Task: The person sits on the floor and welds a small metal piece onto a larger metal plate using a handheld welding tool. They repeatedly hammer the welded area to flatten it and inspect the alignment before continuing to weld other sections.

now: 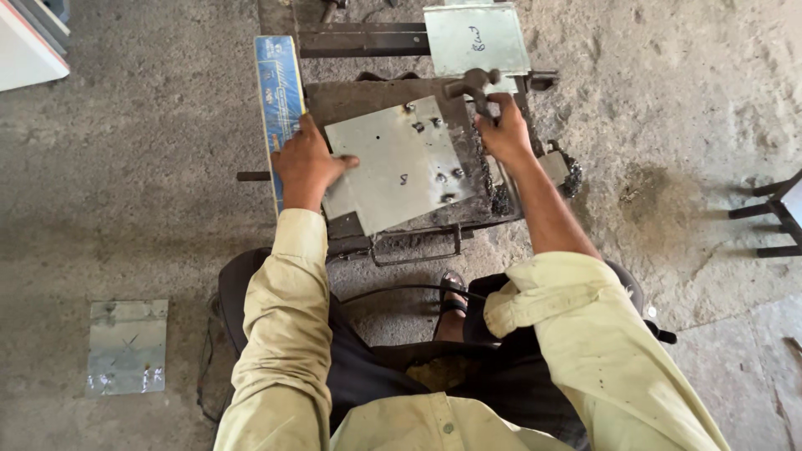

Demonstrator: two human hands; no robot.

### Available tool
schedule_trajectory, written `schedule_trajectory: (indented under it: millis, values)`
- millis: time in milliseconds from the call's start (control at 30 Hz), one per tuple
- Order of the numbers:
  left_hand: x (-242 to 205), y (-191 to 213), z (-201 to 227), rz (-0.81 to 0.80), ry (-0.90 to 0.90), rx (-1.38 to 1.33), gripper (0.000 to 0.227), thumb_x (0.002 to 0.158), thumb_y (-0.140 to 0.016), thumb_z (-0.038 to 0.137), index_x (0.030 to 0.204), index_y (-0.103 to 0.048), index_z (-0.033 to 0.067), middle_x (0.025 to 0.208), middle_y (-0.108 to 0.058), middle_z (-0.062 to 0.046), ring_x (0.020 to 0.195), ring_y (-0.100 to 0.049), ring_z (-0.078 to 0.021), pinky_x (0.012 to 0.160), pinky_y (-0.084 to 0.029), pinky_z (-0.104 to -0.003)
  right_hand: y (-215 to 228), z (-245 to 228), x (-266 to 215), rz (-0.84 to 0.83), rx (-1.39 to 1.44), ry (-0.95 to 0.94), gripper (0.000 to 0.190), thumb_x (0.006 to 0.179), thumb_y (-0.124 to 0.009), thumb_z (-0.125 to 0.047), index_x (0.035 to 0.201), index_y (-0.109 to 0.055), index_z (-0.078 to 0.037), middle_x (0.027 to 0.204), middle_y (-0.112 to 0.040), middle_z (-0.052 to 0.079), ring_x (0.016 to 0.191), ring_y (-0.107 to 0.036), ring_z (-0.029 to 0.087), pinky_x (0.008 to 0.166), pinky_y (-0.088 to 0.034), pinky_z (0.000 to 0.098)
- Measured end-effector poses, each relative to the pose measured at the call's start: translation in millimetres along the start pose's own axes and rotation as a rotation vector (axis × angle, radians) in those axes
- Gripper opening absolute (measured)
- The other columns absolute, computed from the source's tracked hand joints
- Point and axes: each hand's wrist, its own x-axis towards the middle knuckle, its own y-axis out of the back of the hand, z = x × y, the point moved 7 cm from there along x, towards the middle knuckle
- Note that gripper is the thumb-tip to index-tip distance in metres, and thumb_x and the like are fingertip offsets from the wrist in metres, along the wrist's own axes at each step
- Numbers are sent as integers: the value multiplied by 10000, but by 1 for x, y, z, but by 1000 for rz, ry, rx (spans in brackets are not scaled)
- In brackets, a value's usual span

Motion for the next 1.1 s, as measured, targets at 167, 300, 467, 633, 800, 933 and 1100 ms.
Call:
schedule_trajectory:
  millis: [167, 300, 467, 633, 800, 933, 1100]
  values:
    - [10, 3, -19, -19, -55, -237, 849, 691, -917, 520, 1296, -575, 32, 1095, -735, -214, 1013, -708, -387, 859, -552, -462, -18, -28, 13, -79, -514, 171, 370, 972, -698, -201, 1314, -659, -66, 902, -742, 242, 776, -744, 386, 737, -614, 483]
    - [13, -5, -21, -55, -148, -260, 446, 867, -832, 457, 1007, -786, 36, 979, -776, -183, 908, -753, -334, 832, -578, -444, -15, -56, -4, -20, -658, 336, 325, 906, -756, -195, 1220, -741, -114, 956, -750, 207, 806, -745, 392, 707, -605, 502]
    - [13, 8, -5, 68, -200, -491, 249, 901, -776, 260, 947, -723, 21, 870, -765, -137, 780, -749, -272, 718, -563, -407, -5, -49, -28, -202, -594, -30, 362, 1002, -679, -267, 1360, -680, -212, 874, -777, 195, 684, -734, 295, 632, -590, 418]
    - [1, 32, 2, 287, -329, -636, 140, 965, -721, 119, 974, -657, -6, 889, -739, -144, 790, -732, -258, 677, -551, -383, 38, -64, -113, -9, -390, 348, 259, 1020, -685, -165, 1252, -722, -55, 1026, -769, 127, 663, -690, 148, 507, -533, 261]
    - [-13, 58, -18, 681, -434, -774, 44, 1032, -642, 16, 1037, -601, 31, 1009, -681, -107, 941, -702, -230, 797, -567, -378, 87, -36, -202, 199, -52, 213, 208, 1021, -700, -102, 1211, -757, -36, 977, -760, 79, 768, -677, 72, 650, -537, 204]
    - [-31, 34, -28, 712, -311, -927, 157, 1022, -688, -5, 1050, -535, 9, 985, -601, -123, 897, -603, -235, 801, -536, -394, 79, -1, -227, 238, 154, 70, 196, 1017, -692, -106, 1195, -749, -46, 881, -742, 33, 707, -642, 42, 616, -495, 189]
    - [-64, -60, -10, 135, 181, -1531, 260, 937, -662, 99, 1026, -422, 55, 852, -685, -145, 551, -685, -283, 425, -559, -383, 51, -4, -228, 176, -33, 102, 210, 954, -726, -126, 1147, -772, -57, 838, -750, 93, 672, -669, 127, 600, -513, 262]
